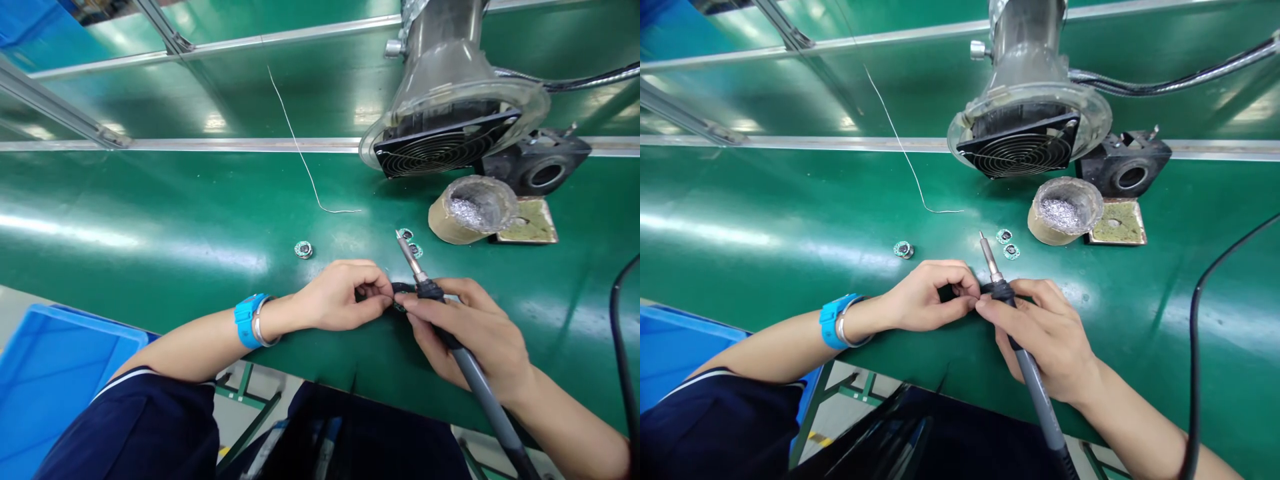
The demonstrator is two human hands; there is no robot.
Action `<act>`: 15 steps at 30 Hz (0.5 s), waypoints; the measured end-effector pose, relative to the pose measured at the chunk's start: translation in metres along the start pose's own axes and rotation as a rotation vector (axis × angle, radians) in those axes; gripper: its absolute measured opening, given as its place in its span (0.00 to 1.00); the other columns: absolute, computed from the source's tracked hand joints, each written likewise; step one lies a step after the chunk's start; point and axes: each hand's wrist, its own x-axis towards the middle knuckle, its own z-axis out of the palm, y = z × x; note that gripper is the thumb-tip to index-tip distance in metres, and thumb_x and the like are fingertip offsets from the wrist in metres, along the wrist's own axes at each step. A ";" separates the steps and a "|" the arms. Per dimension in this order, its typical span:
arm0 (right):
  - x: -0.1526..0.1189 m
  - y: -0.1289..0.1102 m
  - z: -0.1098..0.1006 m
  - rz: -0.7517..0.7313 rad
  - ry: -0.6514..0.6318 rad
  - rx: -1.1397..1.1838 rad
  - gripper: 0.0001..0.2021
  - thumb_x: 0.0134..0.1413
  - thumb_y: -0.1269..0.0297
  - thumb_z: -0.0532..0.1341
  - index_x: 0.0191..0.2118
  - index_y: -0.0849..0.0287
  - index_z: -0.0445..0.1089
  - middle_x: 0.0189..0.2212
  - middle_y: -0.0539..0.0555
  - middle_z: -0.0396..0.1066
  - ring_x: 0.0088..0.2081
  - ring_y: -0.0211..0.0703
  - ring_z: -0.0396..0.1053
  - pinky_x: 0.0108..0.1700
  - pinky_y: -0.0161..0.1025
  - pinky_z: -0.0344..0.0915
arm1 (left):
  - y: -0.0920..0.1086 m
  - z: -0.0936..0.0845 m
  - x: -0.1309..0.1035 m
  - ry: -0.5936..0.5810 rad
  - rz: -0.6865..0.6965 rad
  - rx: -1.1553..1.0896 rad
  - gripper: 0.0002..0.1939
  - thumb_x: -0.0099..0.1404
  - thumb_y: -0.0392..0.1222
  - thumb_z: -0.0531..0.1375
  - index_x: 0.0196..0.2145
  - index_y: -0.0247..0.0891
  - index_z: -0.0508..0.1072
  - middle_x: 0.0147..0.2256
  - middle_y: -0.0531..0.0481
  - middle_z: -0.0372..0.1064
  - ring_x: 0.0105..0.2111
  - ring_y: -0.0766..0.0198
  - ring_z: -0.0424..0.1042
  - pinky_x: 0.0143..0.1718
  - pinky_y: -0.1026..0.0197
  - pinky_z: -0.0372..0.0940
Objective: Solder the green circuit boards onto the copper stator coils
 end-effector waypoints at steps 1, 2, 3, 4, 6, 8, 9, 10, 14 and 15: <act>0.000 0.000 -0.001 -0.004 -0.014 0.011 0.28 0.50 0.80 0.63 0.56 0.50 0.66 0.37 0.49 0.79 0.40 0.48 0.75 0.38 0.47 0.75 | -0.001 0.000 -0.001 0.000 0.030 0.023 0.03 0.62 0.35 0.59 0.33 0.35 0.74 0.31 0.51 0.72 0.30 0.69 0.71 0.33 0.66 0.66; 0.000 0.000 -0.001 -0.003 -0.028 0.016 0.28 0.51 0.80 0.63 0.56 0.50 0.66 0.38 0.49 0.79 0.41 0.47 0.75 0.39 0.47 0.75 | -0.002 0.001 -0.002 0.003 0.059 0.050 0.03 0.62 0.34 0.59 0.33 0.35 0.74 0.30 0.51 0.72 0.30 0.69 0.70 0.33 0.66 0.66; -0.001 -0.001 -0.003 0.004 -0.034 0.008 0.28 0.52 0.80 0.62 0.57 0.50 0.65 0.39 0.49 0.78 0.41 0.47 0.75 0.39 0.46 0.75 | -0.004 0.002 -0.003 0.006 0.078 0.080 0.03 0.62 0.34 0.59 0.33 0.35 0.74 0.30 0.51 0.72 0.30 0.69 0.70 0.33 0.67 0.66; -0.002 -0.001 -0.005 0.013 -0.034 -0.005 0.28 0.53 0.79 0.62 0.58 0.49 0.65 0.39 0.48 0.78 0.41 0.46 0.75 0.39 0.45 0.74 | -0.004 0.003 -0.004 0.007 0.086 0.108 0.04 0.62 0.34 0.59 0.33 0.36 0.74 0.30 0.51 0.72 0.30 0.69 0.70 0.33 0.67 0.66; -0.004 -0.004 -0.012 0.039 -0.005 -0.023 0.29 0.55 0.77 0.61 0.61 0.48 0.63 0.36 0.48 0.77 0.37 0.44 0.74 0.37 0.43 0.74 | -0.005 0.005 -0.006 0.014 0.071 0.155 0.04 0.62 0.35 0.59 0.33 0.36 0.75 0.31 0.51 0.73 0.30 0.69 0.71 0.33 0.67 0.66; -0.005 -0.010 -0.023 0.083 0.049 -0.014 0.31 0.56 0.75 0.61 0.64 0.49 0.61 0.33 0.50 0.74 0.33 0.43 0.72 0.32 0.42 0.72 | -0.006 0.006 -0.007 0.025 0.054 0.186 0.05 0.63 0.35 0.58 0.34 0.37 0.75 0.32 0.52 0.74 0.30 0.69 0.71 0.33 0.68 0.66; -0.004 -0.013 -0.029 0.106 0.066 -0.006 0.31 0.56 0.74 0.61 0.64 0.48 0.61 0.33 0.52 0.72 0.31 0.42 0.71 0.31 0.42 0.71 | -0.005 0.007 -0.007 0.033 0.056 0.197 0.05 0.63 0.36 0.59 0.34 0.37 0.75 0.32 0.52 0.74 0.30 0.70 0.71 0.33 0.68 0.66; -0.003 -0.017 -0.035 0.127 0.069 0.003 0.31 0.55 0.73 0.61 0.64 0.48 0.62 0.33 0.53 0.71 0.31 0.43 0.70 0.30 0.42 0.70 | -0.005 0.007 -0.007 0.039 0.063 0.210 0.05 0.63 0.36 0.59 0.34 0.37 0.76 0.32 0.52 0.74 0.30 0.70 0.72 0.33 0.68 0.66; 0.003 -0.029 -0.052 0.173 0.004 0.077 0.26 0.53 0.73 0.60 0.59 0.48 0.68 0.30 0.52 0.70 0.29 0.42 0.71 0.29 0.42 0.70 | -0.005 0.007 -0.007 0.037 0.088 0.279 0.06 0.65 0.37 0.59 0.34 0.38 0.76 0.32 0.53 0.74 0.30 0.71 0.72 0.32 0.69 0.66; 0.004 -0.031 -0.053 0.181 -0.001 0.097 0.25 0.53 0.73 0.59 0.57 0.49 0.69 0.28 0.51 0.70 0.28 0.42 0.72 0.28 0.41 0.70 | -0.006 0.007 -0.007 0.038 0.094 0.295 0.06 0.65 0.37 0.58 0.35 0.38 0.76 0.32 0.53 0.75 0.30 0.71 0.72 0.32 0.69 0.66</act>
